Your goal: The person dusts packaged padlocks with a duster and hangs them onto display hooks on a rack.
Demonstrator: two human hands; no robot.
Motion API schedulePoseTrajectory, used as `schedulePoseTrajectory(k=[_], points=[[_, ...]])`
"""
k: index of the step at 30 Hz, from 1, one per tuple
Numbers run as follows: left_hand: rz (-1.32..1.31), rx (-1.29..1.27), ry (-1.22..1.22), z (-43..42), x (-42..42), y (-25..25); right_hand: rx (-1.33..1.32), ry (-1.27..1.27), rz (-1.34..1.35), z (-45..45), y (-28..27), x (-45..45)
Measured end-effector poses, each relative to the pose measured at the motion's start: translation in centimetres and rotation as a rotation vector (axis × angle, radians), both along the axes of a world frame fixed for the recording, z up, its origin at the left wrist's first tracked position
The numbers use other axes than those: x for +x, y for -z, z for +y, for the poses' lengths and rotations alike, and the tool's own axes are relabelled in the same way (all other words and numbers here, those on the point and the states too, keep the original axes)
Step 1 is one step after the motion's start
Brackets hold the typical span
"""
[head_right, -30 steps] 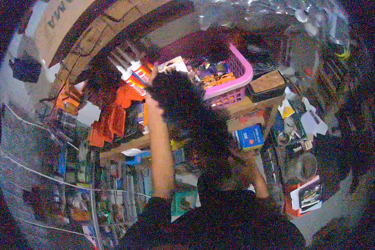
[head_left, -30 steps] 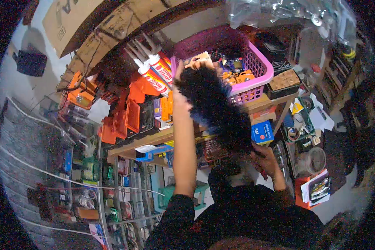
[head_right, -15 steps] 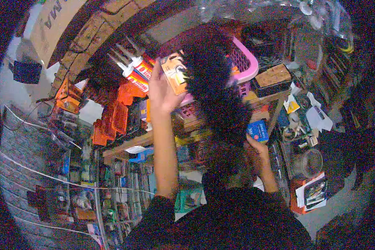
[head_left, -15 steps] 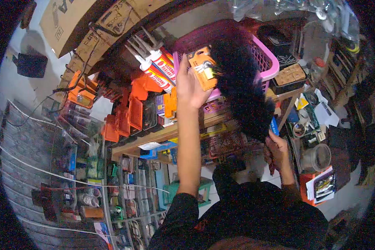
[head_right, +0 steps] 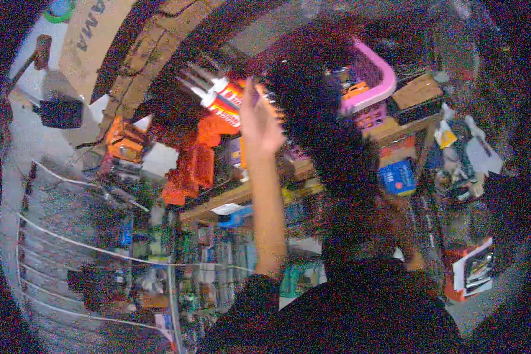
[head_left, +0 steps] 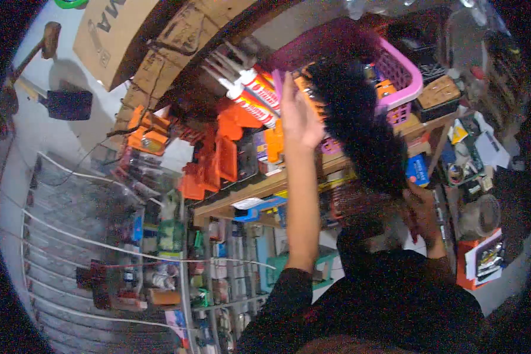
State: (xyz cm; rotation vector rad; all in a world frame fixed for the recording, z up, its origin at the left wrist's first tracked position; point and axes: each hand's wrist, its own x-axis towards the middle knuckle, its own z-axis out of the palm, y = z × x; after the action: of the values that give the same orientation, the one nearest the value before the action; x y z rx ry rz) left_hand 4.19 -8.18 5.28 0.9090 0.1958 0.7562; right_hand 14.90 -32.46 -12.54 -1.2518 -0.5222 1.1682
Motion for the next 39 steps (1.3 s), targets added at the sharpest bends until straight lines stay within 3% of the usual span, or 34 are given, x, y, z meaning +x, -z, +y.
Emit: schedulePoseTrajectory(k=[2,4,6,8,10,12,14,16,18,19,25,31,34,36,37,39], points=[[-0.231,-0.030,0.302,2.3,-0.4,1.6,0.035,0.148,-0.071,0.2,0.2,-0.7],[-0.328,-0.021,0.420,3.7,-0.6,2.8,0.004,0.084,-0.106,-0.8,3.1,1.0],[-0.048,0.124,-0.092,3.1,0.0,2.9,0.034,0.096,-0.080,-0.8,2.7,1.0],[-0.011,0.199,-0.038,3.6,-0.2,2.6,0.044,0.098,-0.061,-0.4,2.4,1.2],[0.204,0.152,-0.246,2.0,-0.5,1.4,0.054,0.089,-0.050,0.0,2.4,1.2],[0.230,0.046,-0.237,0.9,-0.3,0.3,0.056,0.087,-0.043,0.1,2.9,1.2],[0.057,-0.113,-0.026,1.0,0.3,0.4,0.058,0.074,-0.038,0.2,3.4,1.5],[-0.137,-0.009,0.239,4.1,0.1,3.1,0.059,0.070,-0.035,0.2,3.6,1.7],[-0.157,-0.027,0.214,4.3,0.3,3.7,0.057,0.069,-0.040,0.0,3.7,1.6],[-0.138,-0.117,-0.018,2.4,0.8,2.0,0.053,0.070,-0.048,-0.2,3.8,1.7],[0.043,0.079,-0.370,1.9,0.7,2.1,0.068,0.051,-0.027,-0.3,3.7,1.1],[-0.011,0.002,-0.316,3.2,-1.0,1.8,0.001,-0.003,-0.149,-1.1,5.3,1.4],[-0.093,-0.053,-0.287,4.9,-2.4,2.9,-0.152,-0.091,-0.301,-1.9,10.3,1.5],[-0.123,-0.073,-0.285,5.4,-2.1,3.5,-0.065,-0.181,-0.259,-1.1,8.8,1.7],[-0.138,-0.099,-0.280,5.1,-1.3,3.7,0.200,-0.258,-0.042,-1.6,5.1,2.4],[-0.122,-0.099,-0.289,5.2,-0.1,3.4,0.141,-0.248,-0.185,-2.0,2.8,2.6]])
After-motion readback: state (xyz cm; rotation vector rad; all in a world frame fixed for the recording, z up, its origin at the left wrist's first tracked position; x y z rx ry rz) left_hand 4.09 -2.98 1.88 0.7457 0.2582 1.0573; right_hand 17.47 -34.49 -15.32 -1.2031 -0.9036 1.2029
